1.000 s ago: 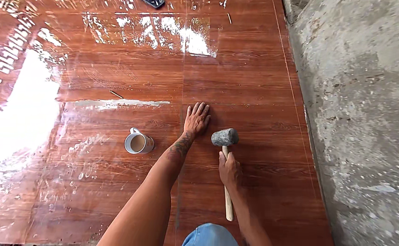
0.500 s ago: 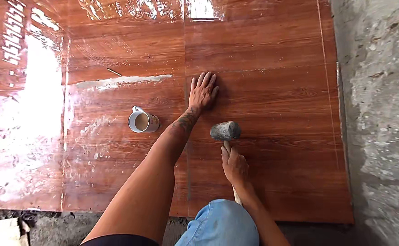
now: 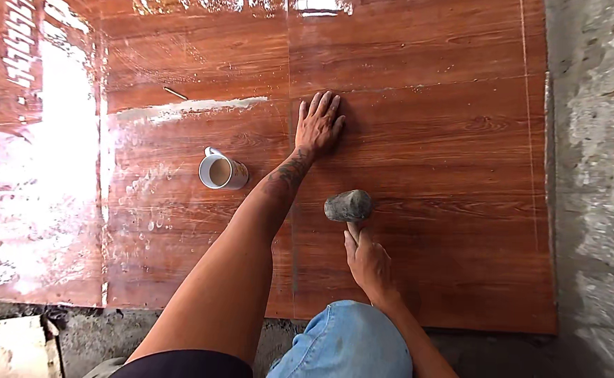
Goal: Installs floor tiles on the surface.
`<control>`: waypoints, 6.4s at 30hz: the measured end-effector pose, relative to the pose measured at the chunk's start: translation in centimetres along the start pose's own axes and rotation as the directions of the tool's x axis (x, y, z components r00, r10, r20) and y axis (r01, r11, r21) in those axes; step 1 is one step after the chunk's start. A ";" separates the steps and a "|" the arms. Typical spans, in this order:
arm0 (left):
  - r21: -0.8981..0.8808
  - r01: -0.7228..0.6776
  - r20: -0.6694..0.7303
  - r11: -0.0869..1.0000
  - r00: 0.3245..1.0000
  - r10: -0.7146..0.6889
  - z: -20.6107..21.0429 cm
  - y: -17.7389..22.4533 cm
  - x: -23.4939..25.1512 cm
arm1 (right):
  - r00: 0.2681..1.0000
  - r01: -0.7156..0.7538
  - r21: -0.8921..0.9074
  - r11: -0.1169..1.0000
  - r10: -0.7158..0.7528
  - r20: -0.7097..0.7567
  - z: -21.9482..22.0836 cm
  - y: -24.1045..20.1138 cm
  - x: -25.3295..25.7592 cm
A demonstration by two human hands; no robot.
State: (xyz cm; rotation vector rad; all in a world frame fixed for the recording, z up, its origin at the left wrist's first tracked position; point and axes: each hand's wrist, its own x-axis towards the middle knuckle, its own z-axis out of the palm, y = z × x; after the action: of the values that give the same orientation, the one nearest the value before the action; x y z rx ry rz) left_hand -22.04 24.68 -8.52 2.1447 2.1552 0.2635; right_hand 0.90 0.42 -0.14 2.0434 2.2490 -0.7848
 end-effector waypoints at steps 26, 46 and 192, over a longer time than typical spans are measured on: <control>0.080 0.150 0.006 0.985 0.988 -0.151 -0.7 -0.7 -14.8 | 0.996 0.058 0.002 0.998 -0.058 0.067 0.7 1.4 -4.5; 0.090 0.153 0.023 0.984 0.988 -0.156 -0.9 -0.5 -14.8 | 0.986 0.056 -0.138 0.989 -0.033 0.162 -1.0 1.8 -8.5; -0.042 0.365 0.040 0.930 0.931 -0.363 -2.9 2.3 -22.3 | 0.988 -0.079 0.061 0.995 0.086 -0.130 -0.8 -3.4 11.5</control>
State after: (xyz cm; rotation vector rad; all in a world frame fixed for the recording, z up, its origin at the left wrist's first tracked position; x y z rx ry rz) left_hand -20.11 2.21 -6.54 1.6643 2.4408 0.2456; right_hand -3.75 11.28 -2.03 2.2617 2.2138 -0.7347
